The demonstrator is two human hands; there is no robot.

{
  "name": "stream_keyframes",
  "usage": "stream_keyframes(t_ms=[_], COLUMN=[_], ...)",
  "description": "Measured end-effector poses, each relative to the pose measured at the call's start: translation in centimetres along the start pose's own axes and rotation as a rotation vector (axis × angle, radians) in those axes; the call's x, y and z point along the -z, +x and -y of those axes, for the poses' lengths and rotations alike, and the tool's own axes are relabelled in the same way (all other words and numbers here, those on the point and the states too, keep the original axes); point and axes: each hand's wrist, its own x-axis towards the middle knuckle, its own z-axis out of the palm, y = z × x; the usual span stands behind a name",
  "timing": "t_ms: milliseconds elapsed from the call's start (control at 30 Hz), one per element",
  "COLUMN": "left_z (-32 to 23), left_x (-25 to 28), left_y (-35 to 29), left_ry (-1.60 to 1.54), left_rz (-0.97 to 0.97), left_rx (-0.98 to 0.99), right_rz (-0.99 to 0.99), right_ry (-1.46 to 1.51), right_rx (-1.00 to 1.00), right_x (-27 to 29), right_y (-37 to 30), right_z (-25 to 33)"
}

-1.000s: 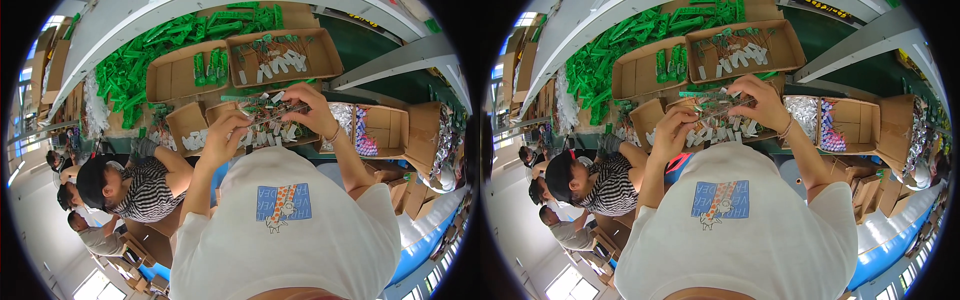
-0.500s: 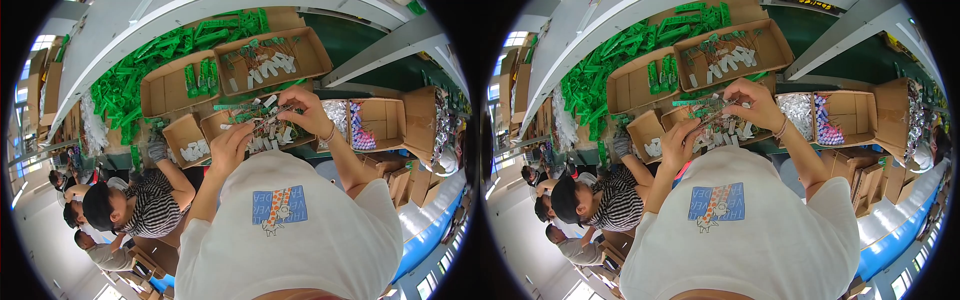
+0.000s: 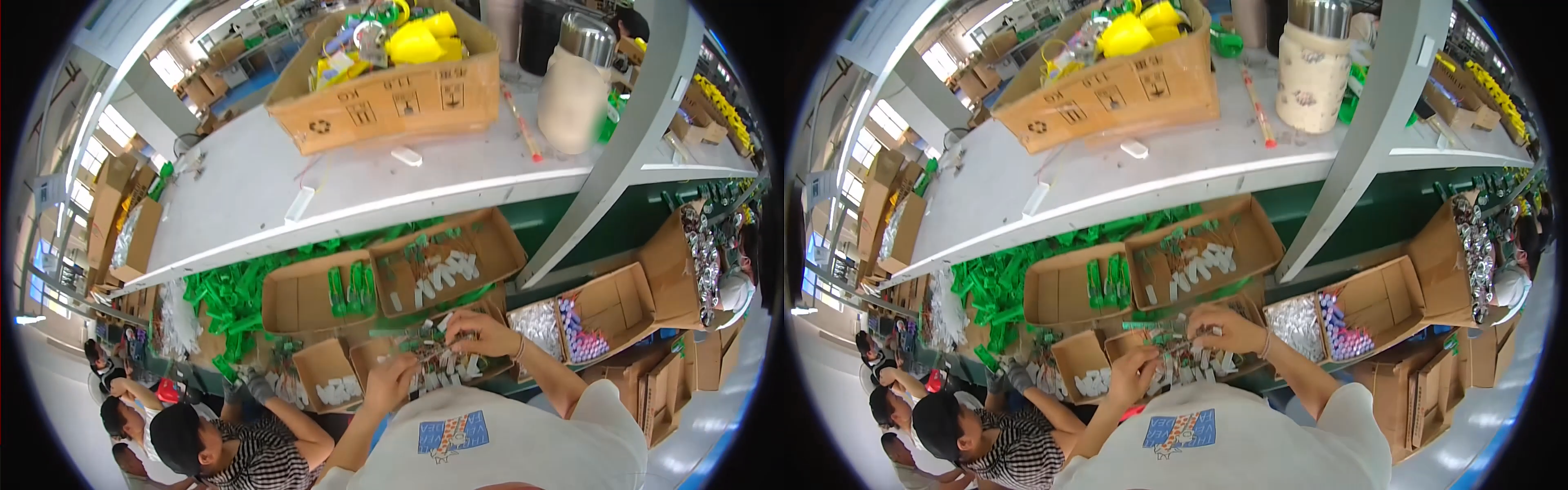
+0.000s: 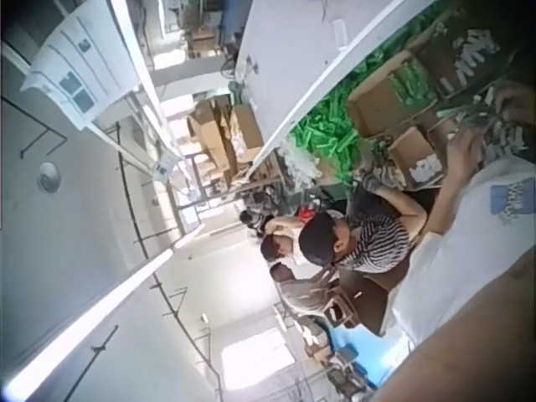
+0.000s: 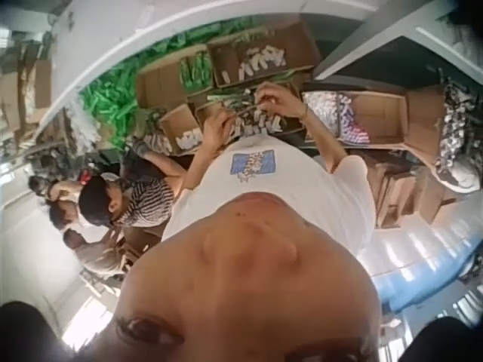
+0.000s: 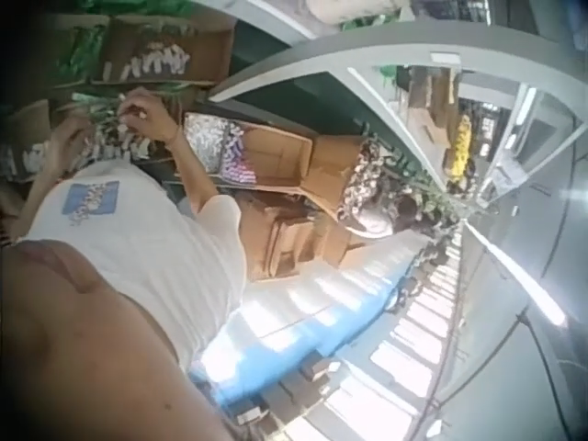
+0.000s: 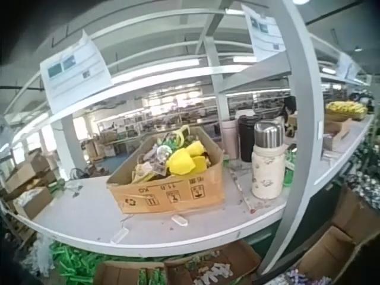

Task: Assembling and sorting LED lighting components at a factory workbench.

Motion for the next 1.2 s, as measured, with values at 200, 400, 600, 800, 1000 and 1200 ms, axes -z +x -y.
stream_keyframes(t_ms=[200,400,600,800,1000,1200], left_z=[-1.4,1.8,3.0,2.4,6.0,4.0], left_x=[0.4,-2.8,-4.5,-8.4,-7.8,-10.0], left_y=[0.7,0.3,-0.1,0.4,-1.0,-1.6], left_ry=[-0.819,-0.999,-0.928,-0.459,-1.400,-0.947], left_rz=[0.166,-0.027,-0.195,-0.421,-0.290,-0.192], left_rx=[0.590,0.586,0.720,0.569,0.887,0.853], right_rz=[-0.056,-0.206,-0.383,-0.443,-0.459,-0.566], right_ry=[0.154,0.244,-0.126,-0.613,-0.121,-0.239], right_rx=[-0.105,-0.220,-0.190,0.001,-0.248,-0.305], right_x=[0.0,-1.5,-6.7,-10.2,-5.9,-8.9], right_y=[0.3,0.8,1.1,-0.3,0.4,0.6], right_z=[0.0,-0.6,1.5,0.0,-3.1,-5.3])
